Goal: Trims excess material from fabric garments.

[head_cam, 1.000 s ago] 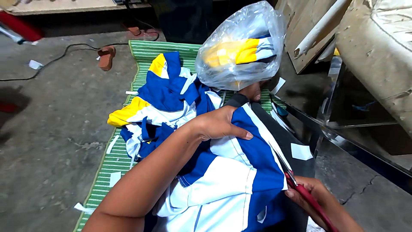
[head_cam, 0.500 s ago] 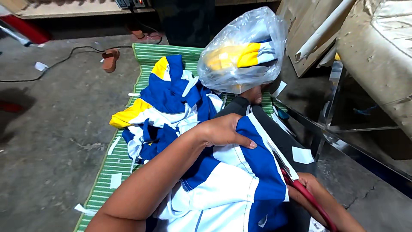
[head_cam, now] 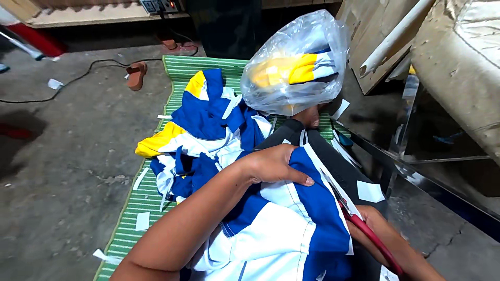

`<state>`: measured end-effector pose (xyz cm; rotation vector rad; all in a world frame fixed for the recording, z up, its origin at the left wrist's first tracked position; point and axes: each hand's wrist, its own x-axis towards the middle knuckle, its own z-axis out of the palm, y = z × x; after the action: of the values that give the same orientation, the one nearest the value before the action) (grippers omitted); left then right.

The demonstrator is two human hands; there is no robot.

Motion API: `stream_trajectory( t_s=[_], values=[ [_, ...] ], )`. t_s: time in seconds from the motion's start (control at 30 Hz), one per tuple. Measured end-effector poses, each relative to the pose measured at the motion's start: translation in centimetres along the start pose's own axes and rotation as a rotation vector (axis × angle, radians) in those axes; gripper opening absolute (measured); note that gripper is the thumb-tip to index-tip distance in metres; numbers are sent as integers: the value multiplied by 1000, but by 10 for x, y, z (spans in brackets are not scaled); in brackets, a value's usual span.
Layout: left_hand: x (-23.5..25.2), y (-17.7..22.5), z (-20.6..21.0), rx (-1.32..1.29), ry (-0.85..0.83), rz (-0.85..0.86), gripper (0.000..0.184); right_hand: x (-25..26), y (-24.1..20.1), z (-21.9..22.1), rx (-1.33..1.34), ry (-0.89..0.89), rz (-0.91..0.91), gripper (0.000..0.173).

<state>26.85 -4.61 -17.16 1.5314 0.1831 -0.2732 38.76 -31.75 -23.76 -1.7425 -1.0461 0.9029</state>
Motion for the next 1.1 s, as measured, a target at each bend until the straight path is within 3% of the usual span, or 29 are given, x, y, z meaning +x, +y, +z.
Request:
stream_trajectory(
  t_s=[0.33, 0.53, 0.73, 0.9, 1.1],
  values=[
    [3, 0, 6, 68, -9, -1, 16, 8, 3, 0, 69, -32, -3, 31],
    [0, 1, 4, 67, 15, -22, 15, 14, 0, 4, 55, 50, 46, 33],
    [3, 1, 8, 110, -30, -23, 17, 19, -2, -2, 90, -56, 73, 32],
    [3, 2, 7, 127, -27, -42, 15, 21, -1, 5, 169, -14, 100, 37],
    [6, 1, 10, 131, -101, -37, 18, 24, -2, 3, 209, -86, 83, 35]
  ],
)
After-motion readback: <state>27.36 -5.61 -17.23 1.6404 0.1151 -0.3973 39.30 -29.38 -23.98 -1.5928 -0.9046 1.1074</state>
